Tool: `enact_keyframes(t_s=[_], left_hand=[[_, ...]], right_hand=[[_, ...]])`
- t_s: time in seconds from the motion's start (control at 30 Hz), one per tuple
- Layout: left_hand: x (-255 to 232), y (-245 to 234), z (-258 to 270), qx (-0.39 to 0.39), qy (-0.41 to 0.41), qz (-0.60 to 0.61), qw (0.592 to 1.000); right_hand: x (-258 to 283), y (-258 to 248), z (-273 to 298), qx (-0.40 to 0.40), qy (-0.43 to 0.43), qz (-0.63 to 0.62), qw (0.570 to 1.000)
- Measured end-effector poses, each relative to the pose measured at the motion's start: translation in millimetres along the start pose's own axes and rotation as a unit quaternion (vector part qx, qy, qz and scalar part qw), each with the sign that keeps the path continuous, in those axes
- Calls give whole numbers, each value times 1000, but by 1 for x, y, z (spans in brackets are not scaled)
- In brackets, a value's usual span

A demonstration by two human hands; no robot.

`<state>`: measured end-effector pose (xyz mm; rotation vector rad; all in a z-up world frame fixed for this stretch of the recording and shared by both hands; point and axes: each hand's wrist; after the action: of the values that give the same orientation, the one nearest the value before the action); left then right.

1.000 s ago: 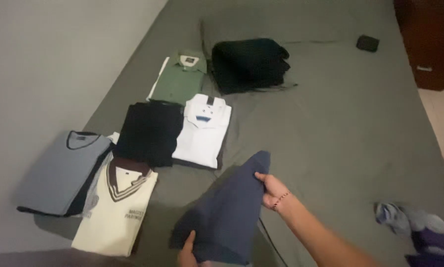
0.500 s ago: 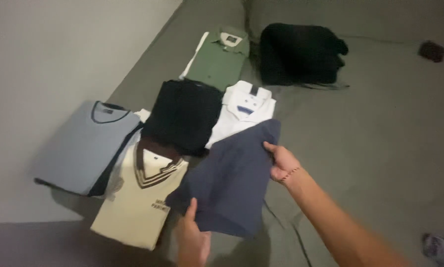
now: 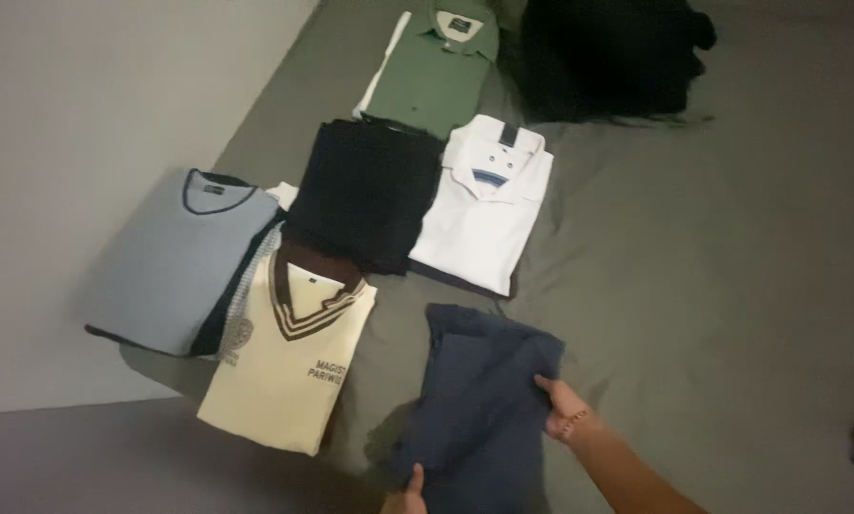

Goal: Folding several items of clothing on a bed, including shirts and shorts.

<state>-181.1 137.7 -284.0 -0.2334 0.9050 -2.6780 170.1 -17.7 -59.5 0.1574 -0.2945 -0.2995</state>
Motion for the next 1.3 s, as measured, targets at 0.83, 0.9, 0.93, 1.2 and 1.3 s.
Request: enact_keyframes(t_s=[0.83, 0.9, 0.93, 1.2, 1.3], left_hand=[[-327, -417, 324, 257, 293, 649, 653], [-364, -429, 308, 279, 348, 648, 618], [-382, -431, 298, 300, 353, 652, 600], [-481, -327, 121, 315, 298, 489, 757], [-491, -297, 61, 237, 163, 392, 874]], right_hand=[[183, 340, 75, 386, -177, -30, 905], [207, 383, 96, 438, -202, -35, 875], [213, 398, 110, 450, -214, -15, 867], [145, 401, -45, 315, -199, 113, 921], [87, 385, -89, 179, -144, 274, 934]])
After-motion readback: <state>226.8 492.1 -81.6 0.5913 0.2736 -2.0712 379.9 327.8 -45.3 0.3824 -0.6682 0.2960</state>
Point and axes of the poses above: each hand's wrist, its own z-axis away from the middle knuckle, its own y-axis out of the palm, x = y × z, and after that the axes turned 9 degrees about -y, right-handed
